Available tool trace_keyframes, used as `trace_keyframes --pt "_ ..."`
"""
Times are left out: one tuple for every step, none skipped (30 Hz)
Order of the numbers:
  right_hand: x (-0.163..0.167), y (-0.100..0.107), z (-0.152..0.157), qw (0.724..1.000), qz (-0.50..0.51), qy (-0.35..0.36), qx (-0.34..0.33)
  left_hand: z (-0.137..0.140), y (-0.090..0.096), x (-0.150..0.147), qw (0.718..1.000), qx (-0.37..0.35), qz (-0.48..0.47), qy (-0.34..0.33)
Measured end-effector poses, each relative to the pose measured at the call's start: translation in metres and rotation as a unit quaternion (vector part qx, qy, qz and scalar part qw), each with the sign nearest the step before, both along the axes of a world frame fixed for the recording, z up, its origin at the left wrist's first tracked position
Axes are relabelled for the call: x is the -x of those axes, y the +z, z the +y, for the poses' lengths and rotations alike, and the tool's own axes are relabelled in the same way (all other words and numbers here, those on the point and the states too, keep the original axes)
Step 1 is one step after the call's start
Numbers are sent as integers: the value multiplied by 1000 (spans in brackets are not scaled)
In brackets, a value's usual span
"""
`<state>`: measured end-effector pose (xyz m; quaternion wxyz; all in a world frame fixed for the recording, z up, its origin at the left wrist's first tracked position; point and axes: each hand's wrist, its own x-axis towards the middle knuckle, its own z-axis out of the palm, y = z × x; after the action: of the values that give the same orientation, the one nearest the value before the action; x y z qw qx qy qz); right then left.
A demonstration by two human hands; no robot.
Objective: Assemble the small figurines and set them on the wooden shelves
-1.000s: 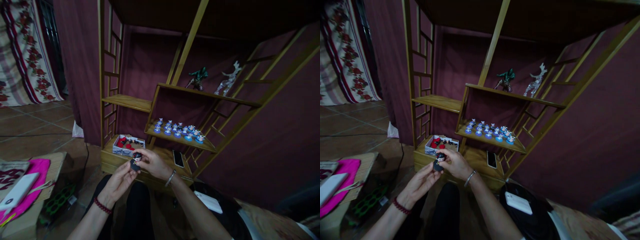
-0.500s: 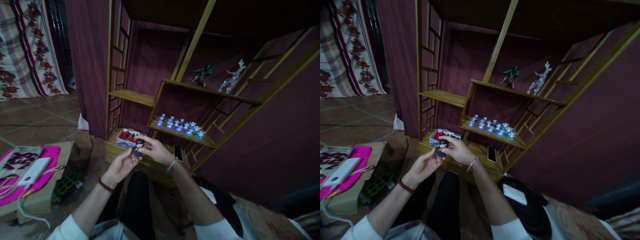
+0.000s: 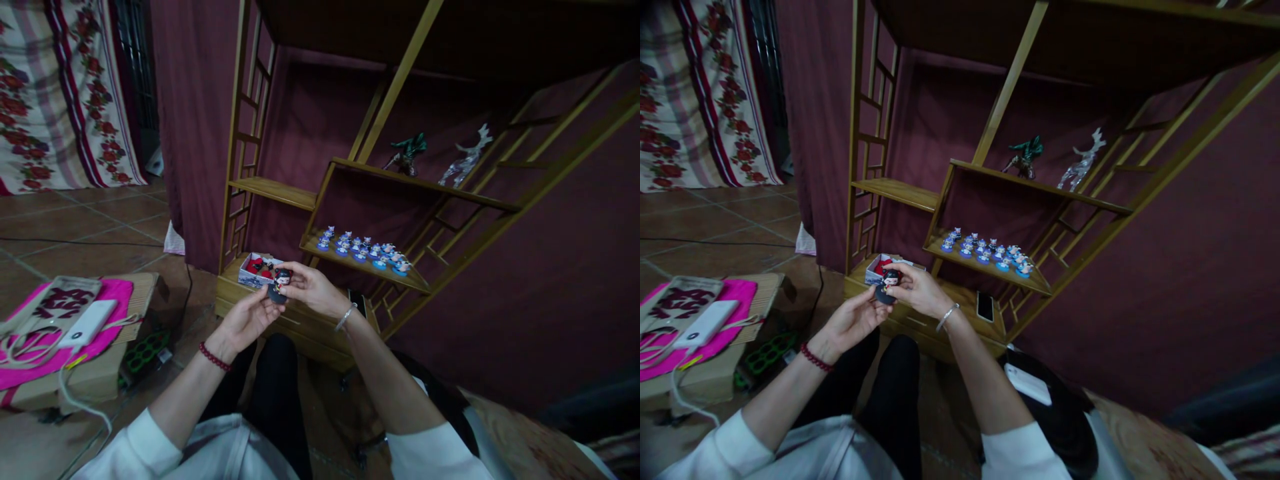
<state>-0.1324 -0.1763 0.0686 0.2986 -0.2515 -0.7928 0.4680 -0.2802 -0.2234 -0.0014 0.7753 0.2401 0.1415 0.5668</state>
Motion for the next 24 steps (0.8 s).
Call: trace_keyframes --pt "0 0 -1 1000 2 0 -1 -1 1 0 1000 1 -1 0" --pt "1 0 -2 1000 4 1 0 -2 1 0 1000 1 -1 0" --pt "1 0 -2 1000 4 1 2 -3 2 0 1000 2 -1 -1" --pt "0 1 -3 1000 5 1 4 -4 3 0 1000 3 -2 -1" --pt "0 1 -3 1000 5 3 8 -5 4 0 1000 4 -2 -1" --pt "0 1 -4 1000 4 4 11 -5 5 0 1000 6 -1 -2" --pt "-1 2 -4 1000 3 3 13 -6 5 0 1000 6 1 -3" --pt "-1 3 -4 1000 3 4 14 -6 6 -1 1000 6 4 -2" --pt "-1 3 -5 1000 1 5 15 -6 6 -1 1000 6 6 -1" --pt "-1 4 -5 1000 0 7 16 -5 7 -1 1000 6 8 1" --pt "-1 5 -5 1000 -2 9 14 -5 7 -2 1000 5 10 4" --pt "-1 6 -5 1000 -6 11 10 -4 8 -2 1000 4 11 9" --pt "0 7 -4 1000 -11 9 -1 -2 8 -3 1000 -1 13 13" --pt "0 9 -4 1000 -19 0 -21 0 8 -3 1000 -7 17 18" --pt "1 10 -3 999 -32 -12 -43 1 8 -3 999 -12 18 28" --pt "1 11 -2 997 -41 -25 -60 4 8 -3 999 -15 17 33" --pt "2 12 -1 996 -45 -35 -71 6 9 -3 999 -17 16 36" --pt "3 13 1 995 -44 -42 -74 8 10 -3 999 -18 13 40" --pt "4 13 3 995 -39 -47 -73 11 11 -2 999 -19 10 42" --pt "5 14 5 996 -34 -51 -72 13 13 -1 999 -20 6 44" --pt "6 14 8 996 -28 -55 -72 16 15 -1 999 -21 3 46" --pt "7 13 11 996 -24 -57 -72 19 16 0 999 -20 0 48" --pt "8 13 15 996 -21 -58 -69 22 18 1 999 -20 -1 48" --pt "9 12 19 996 -19 -58 -66 26 19 2 999 -19 -1 50"
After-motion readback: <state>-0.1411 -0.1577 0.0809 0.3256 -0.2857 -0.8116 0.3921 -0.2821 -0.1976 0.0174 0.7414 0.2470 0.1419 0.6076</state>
